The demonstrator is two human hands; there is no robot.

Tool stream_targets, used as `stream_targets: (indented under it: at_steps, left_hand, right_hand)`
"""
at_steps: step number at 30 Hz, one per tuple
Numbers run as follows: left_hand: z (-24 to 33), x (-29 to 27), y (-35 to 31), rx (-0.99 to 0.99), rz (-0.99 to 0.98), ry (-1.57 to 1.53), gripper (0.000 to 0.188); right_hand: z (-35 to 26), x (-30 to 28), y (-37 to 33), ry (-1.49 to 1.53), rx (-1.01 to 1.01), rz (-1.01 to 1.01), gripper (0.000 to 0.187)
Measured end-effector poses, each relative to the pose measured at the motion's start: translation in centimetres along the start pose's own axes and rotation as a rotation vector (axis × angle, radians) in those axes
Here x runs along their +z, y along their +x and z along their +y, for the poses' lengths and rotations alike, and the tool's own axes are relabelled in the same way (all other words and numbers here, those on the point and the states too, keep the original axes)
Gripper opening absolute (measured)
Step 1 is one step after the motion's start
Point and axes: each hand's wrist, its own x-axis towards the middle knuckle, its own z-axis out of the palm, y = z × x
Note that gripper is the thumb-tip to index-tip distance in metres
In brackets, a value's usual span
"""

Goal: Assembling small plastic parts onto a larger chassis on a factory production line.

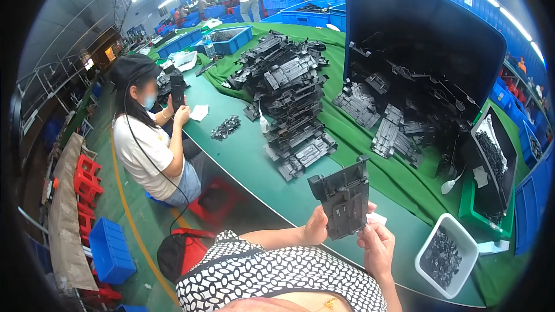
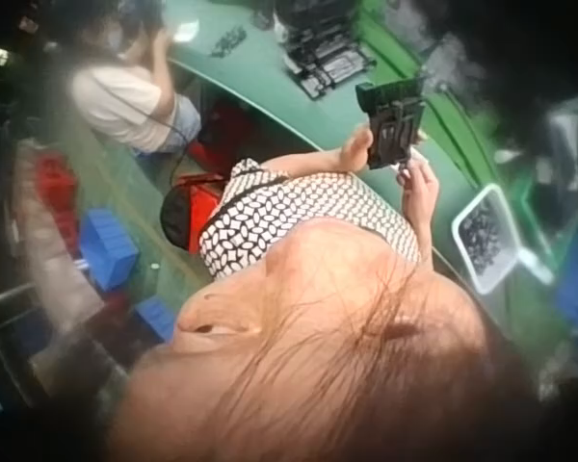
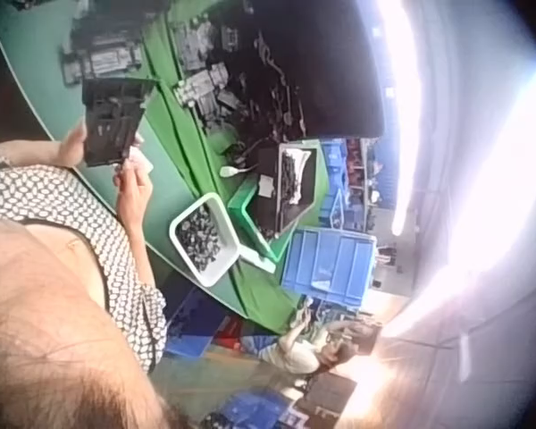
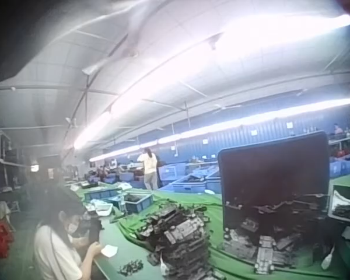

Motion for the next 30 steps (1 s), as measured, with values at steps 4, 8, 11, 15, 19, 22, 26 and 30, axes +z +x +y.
stream_targets:
  at_steps: [4,8,11,15,19,22,26,30]
  left_hand:
    - [0.3,-1.1,-0.5,-0.009,-0.002,-0.004,0.097]
    - [0.3,-1.7,-0.6,-0.009,0.020,-0.014,0.097]
    - [0.6,-1.9,-0.7,-0.003,0.036,0.005,0.098]
    - [0.2,-1.9,-0.3,0.010,0.051,0.018,0.095]
    - [-0.8,-3.0,1.1,0.027,0.067,-0.063,0.082]
    - [-1.9,-5.5,1.4,-0.138,0.086,-0.286,0.079]
    - [-3.8,-8.1,1.1,-0.234,0.216,-0.530,0.075]
    - [-4.7,-8.8,0.7,-0.273,0.311,-0.550,0.071]
  right_hand:
    - [0.6,1.1,0.2,0.022,0.011,0.026,0.012]
    - [1.2,1.3,0.7,0.009,0.003,0.051,0.012]
    - [1.3,1.2,1.2,-0.022,0.021,0.017,0.013]
    - [1.4,0.6,1.6,-0.020,0.036,0.006,0.015]
    - [-0.4,-0.9,0.4,-0.544,-0.038,0.121,0.019]
    - [-3.7,-5.9,-2.4,-0.754,-0.123,0.320,0.008]
    - [-8.3,-15.0,-7.3,-1.346,-0.487,0.719,0.012]
    - [-7.0,-22.4,-9.9,-1.640,-0.006,0.714,0.022]
